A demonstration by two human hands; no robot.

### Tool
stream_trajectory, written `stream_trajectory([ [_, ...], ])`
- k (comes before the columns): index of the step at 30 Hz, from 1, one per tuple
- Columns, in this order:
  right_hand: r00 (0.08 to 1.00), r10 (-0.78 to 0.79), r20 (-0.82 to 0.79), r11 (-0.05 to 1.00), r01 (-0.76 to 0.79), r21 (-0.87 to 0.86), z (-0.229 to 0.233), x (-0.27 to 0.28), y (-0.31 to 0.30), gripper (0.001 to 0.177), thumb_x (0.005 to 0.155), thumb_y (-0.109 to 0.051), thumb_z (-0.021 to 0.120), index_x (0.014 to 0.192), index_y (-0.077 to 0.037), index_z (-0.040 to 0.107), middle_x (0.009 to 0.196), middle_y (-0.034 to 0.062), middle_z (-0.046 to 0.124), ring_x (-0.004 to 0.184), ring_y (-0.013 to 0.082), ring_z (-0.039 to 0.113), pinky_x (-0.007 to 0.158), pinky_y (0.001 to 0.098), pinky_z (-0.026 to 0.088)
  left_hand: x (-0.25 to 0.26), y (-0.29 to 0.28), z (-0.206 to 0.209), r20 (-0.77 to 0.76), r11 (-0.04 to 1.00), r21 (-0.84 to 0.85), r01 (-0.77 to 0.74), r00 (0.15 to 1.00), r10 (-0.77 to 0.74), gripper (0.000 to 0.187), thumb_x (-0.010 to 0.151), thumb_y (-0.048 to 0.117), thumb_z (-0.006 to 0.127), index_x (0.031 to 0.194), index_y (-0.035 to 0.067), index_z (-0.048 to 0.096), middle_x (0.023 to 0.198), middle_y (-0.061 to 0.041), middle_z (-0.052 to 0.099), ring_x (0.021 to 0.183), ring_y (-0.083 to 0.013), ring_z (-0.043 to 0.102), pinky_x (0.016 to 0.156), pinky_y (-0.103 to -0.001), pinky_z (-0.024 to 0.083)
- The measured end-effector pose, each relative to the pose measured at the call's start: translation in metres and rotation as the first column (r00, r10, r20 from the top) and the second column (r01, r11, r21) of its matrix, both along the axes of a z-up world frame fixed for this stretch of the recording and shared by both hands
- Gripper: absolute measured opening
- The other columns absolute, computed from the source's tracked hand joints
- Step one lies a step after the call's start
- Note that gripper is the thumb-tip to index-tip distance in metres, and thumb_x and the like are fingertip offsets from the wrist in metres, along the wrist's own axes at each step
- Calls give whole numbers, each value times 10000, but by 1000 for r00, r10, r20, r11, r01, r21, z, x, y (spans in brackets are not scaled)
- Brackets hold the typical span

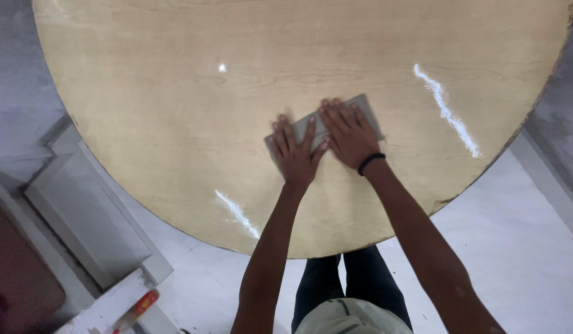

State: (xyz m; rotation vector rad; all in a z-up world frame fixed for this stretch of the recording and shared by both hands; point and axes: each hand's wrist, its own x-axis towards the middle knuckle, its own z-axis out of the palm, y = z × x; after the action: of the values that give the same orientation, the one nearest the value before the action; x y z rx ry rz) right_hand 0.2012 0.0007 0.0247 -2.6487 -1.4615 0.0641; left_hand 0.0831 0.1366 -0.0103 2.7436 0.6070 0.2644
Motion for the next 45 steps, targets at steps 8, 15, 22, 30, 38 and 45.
stream_trajectory([
  [8,900,-417,-131,904,425,42,2,12,-143,688,1087,-408,344,1653,-28,251,1740,150,188,1611,331,121,1279,562,84,76,-98,24,-77,901,0,434,898,-432,780,925,741,499,1621,434,326,1751,-128,124,1633,-310,134,1284,-635,134],
  [15,951,-281,-126,788,154,-596,-34,-175,-149,778,1011,-539,359,1576,-10,272,1668,212,172,1549,387,115,1221,605,102,-115,-89,-4,-59,845,-166,509,850,-523,762,927,743,565,1603,416,435,1731,-107,266,1603,-292,245,1269,-572,198],
  [22,932,299,-206,948,-315,-49,-45,-188,31,715,989,-451,491,1583,-76,361,1693,99,265,1561,254,194,1233,517,171,-227,11,-29,-254,988,-63,-141,960,121,781,878,684,638,1513,247,510,1649,-287,243,1522,-492,207,1185,-697,139],
  [30,997,42,-65,999,-42,12,-20,3,192,689,1017,-397,519,1604,-91,332,1670,103,330,1549,287,265,1256,525,177,-8,189,-5,-15,991,132,-17,1000,20,734,979,703,536,1588,314,411,1679,-261,187,1574,-453,129,1230,-676,129],
  [38,851,-508,-132,856,516,33,-13,-12,11,705,1098,-416,334,1666,-6,254,1755,157,184,1624,367,99,1299,567,78,69,62,26,-105,870,-70,488,864,-493,783,919,645,586,1612,385,328,1728,-103,155,1606,-319,130,1286,-588,147],
  [45,901,-414,-133,825,310,-472,-55,-248,-38,787,1008,-493,372,1573,40,250,1672,273,157,1548,481,85,1221,644,53,-178,27,-22,109,809,-275,520,853,-511,708,977,644,676,1589,346,478,1735,-66,337,1593,-292,347,1295,-513,277],
])
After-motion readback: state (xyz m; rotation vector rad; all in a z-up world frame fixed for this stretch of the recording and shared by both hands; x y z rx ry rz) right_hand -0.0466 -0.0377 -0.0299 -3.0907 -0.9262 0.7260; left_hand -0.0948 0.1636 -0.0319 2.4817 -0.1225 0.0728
